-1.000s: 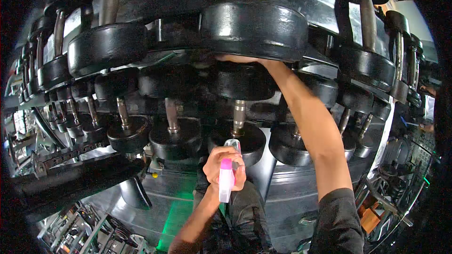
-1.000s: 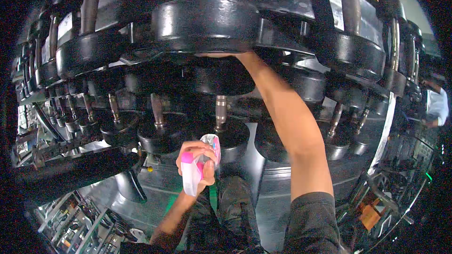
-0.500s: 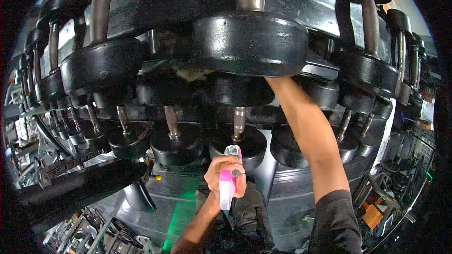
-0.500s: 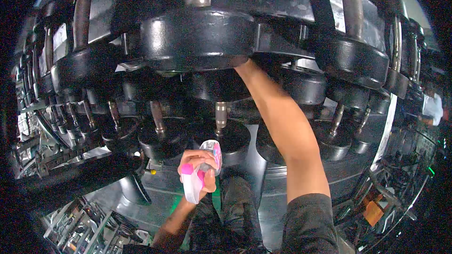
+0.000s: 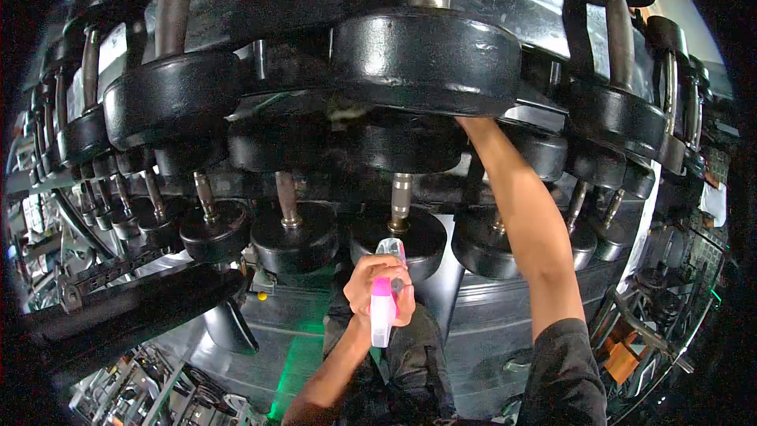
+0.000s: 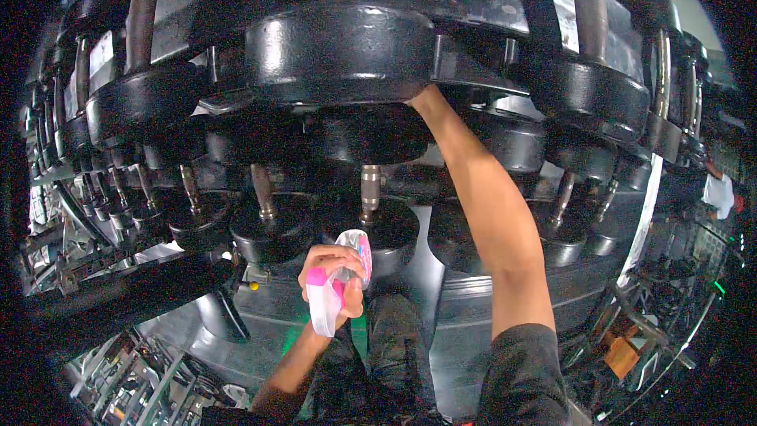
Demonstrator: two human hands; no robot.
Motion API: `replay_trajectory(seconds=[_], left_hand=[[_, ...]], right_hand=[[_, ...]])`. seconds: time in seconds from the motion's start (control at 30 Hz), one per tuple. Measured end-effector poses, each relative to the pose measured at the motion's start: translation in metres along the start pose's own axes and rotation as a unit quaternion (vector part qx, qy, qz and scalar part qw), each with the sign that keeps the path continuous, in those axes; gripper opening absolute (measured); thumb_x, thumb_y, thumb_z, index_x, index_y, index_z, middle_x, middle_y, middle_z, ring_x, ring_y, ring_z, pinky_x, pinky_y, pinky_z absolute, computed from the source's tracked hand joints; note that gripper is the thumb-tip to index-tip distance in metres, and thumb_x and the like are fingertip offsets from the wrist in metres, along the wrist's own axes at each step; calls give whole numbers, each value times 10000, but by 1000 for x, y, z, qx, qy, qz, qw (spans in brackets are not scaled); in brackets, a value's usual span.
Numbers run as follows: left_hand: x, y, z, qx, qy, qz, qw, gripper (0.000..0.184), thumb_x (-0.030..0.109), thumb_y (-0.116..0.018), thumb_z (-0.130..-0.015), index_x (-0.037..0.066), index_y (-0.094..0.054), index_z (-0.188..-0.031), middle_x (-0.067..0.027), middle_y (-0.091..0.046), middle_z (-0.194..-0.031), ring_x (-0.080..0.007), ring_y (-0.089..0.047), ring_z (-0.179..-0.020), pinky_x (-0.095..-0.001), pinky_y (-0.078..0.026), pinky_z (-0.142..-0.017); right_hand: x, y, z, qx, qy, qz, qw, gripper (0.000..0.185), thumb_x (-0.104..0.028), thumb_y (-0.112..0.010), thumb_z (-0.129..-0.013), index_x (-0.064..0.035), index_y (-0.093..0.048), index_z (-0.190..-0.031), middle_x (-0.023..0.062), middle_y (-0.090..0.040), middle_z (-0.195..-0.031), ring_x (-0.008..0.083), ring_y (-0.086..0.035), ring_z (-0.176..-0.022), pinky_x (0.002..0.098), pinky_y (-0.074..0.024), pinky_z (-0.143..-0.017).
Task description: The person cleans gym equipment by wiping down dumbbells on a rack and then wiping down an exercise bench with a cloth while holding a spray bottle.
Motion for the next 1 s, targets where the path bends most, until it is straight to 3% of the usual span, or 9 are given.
replay_trajectory(seconds=[0.3, 0.37, 0.47, 0.57, 0.67, 0.8, 0.9, 0.93, 1.0], left_hand=[[7, -2, -4, 7, -26, -19, 999, 170, 26, -658, -709, 2, -613, -871, -79, -620, -737, -214, -625, -713, -299, -526, -618], [-6, -2, 2, 9, 45, 14, 999, 155, 24, -658, -720, 10, -601, -863, -73, -627, -715, -234, -628, -713, -305, -525, -629], [-1, -2, 0, 3, 15, -4, 1000, 156, 29, -665, -724, 21, -602, -866, -75, -628, -716, -242, -630, -712, -304, -523, -637], [-2, -2, -1, 13, 6, 2, 1000, 152, 35, -672, -714, 34, -614, -855, -85, -631, -734, -238, -632, -725, -304, -523, -645], [-3, -1, -4, 16, 27, -9, 999, 122, 27, -668, -708, 41, -615, -817, -85, -634, -735, -242, -632, -732, -302, -524, -657], [-7, -1, 3, 36, 62, -1, 997, 103, 18, -662, -698, 37, -608, -783, -82, -634, -721, -256, -632, -745, -312, -523, -655], [2, 2, -4, 41, 17, 10, 999, 85, 15, -662, -692, 33, -614, -760, -83, -633, -728, -260, -630, -754, -320, -521, -663], [6, 1, -9, 40, 7, -8, 999, 91, 14, -660, -694, 32, -615, -771, -85, -634, -731, -258, -629, -756, -321, -521, -670], [3, 0, -9, 29, 31, -11, 999, 115, 0, -647, -703, 30, -611, -808, -82, -636, -735, -251, -627, -760, -319, -519, -692]], right_hand=[[14, 10, 6, -73, 18, -73, 995, 556, -453, -447, -941, -96, -452, -1368, 132, -409, -1443, 305, -352, -1346, 414, -255, -1128], [2, 2, 13, -120, 58, -142, 981, 559, -456, -445, -941, -98, -451, -1370, 129, -402, -1453, 304, -345, -1354, 413, -249, -1134], [-30, 3, 36, -193, 130, -261, 937, 563, -462, -441, -941, -101, -449, -1374, 126, -392, -1467, 302, -334, -1367, 412, -239, -1144], [-63, 62, 67, -229, 105, -221, 942, 528, -429, -459, -935, -111, -479, -1357, 103, -442, -1437, 298, -390, -1332, 412, -285, -1120], [-34, 34, 51, -229, 149, -154, 950, 489, -386, -503, -911, -133, -518, -1330, 106, -501, -1386, 301, -445, -1289, 417, -336, -1085], [-8, 39, 39, -131, 30, -75, 988, 433, -334, -514, -886, -159, -562, -1280, 138, -561, -1306, 296, -498, -1227, 410, -364, -1066], [-29, 30, 47, -257, -10, -97, 962, 389, -306, -559, -870, -74, -588, -1181, 171, -623, -1152, 296, -594, -1033, 391, -434, -978], [-39, 44, 46, -105, 102, -199, 969, 426, -344, -610, -856, -39, -592, -1153, 166, -645, -1109, 299, -613, -1014, 403, -449, -934], [-53, 64, 72, -76, 75, -261, 959, 405, -336, -617, -859, -38, -602, -1133, 168, -651, -1086, 311, -611, -1023, 408, -450, -925]])
Point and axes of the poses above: each hand's wrist, its own z-axis away from the middle knuckle, its own y-axis out of the back of the hand, x = y × z, the point moved 9 cm from there along -z, towards the middle knuckle
